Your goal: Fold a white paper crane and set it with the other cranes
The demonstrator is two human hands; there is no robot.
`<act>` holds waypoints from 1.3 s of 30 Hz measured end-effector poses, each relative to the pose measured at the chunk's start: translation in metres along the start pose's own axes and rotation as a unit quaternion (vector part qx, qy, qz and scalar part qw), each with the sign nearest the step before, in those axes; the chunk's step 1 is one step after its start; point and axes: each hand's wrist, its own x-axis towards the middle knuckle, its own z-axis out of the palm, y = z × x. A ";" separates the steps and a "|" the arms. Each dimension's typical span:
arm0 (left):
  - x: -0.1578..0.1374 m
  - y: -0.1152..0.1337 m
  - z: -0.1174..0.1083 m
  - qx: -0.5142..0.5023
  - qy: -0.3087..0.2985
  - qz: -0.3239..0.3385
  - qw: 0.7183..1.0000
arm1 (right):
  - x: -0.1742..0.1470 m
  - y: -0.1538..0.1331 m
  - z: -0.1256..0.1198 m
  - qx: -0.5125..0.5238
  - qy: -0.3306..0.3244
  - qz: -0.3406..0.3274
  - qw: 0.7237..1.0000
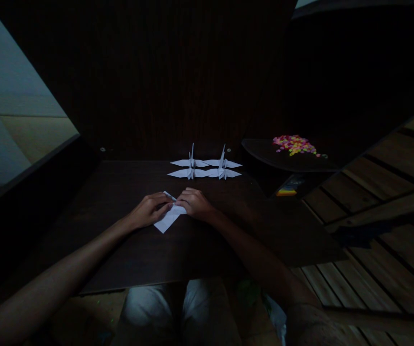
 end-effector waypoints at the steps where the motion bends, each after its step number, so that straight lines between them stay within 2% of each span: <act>1: 0.000 0.000 0.000 0.004 0.001 0.001 1.000 | 0.000 0.000 0.001 -0.011 -0.001 -0.003 1.000; 6: 0.000 0.001 -0.001 0.008 0.000 0.002 1.000 | 0.000 0.002 0.005 -0.046 -0.003 -0.011 0.999; 12: 0.000 -0.003 0.000 0.004 -0.005 -0.002 1.000 | 0.000 -0.001 -0.005 -0.023 -0.031 -0.010 0.999; 18: 0.001 -0.006 -0.002 0.014 -0.008 -0.003 1.000 | -0.004 0.003 -0.016 -0.015 -0.039 0.027 0.999; 29: 0.000 -0.005 -0.003 0.025 -0.009 -0.001 1.000 | -0.002 0.002 -0.014 0.064 -0.022 0.104 0.992; 39: 0.001 -0.004 -0.002 0.018 -0.011 0.004 1.000 | -0.001 0.001 -0.016 0.067 -0.045 0.101 0.992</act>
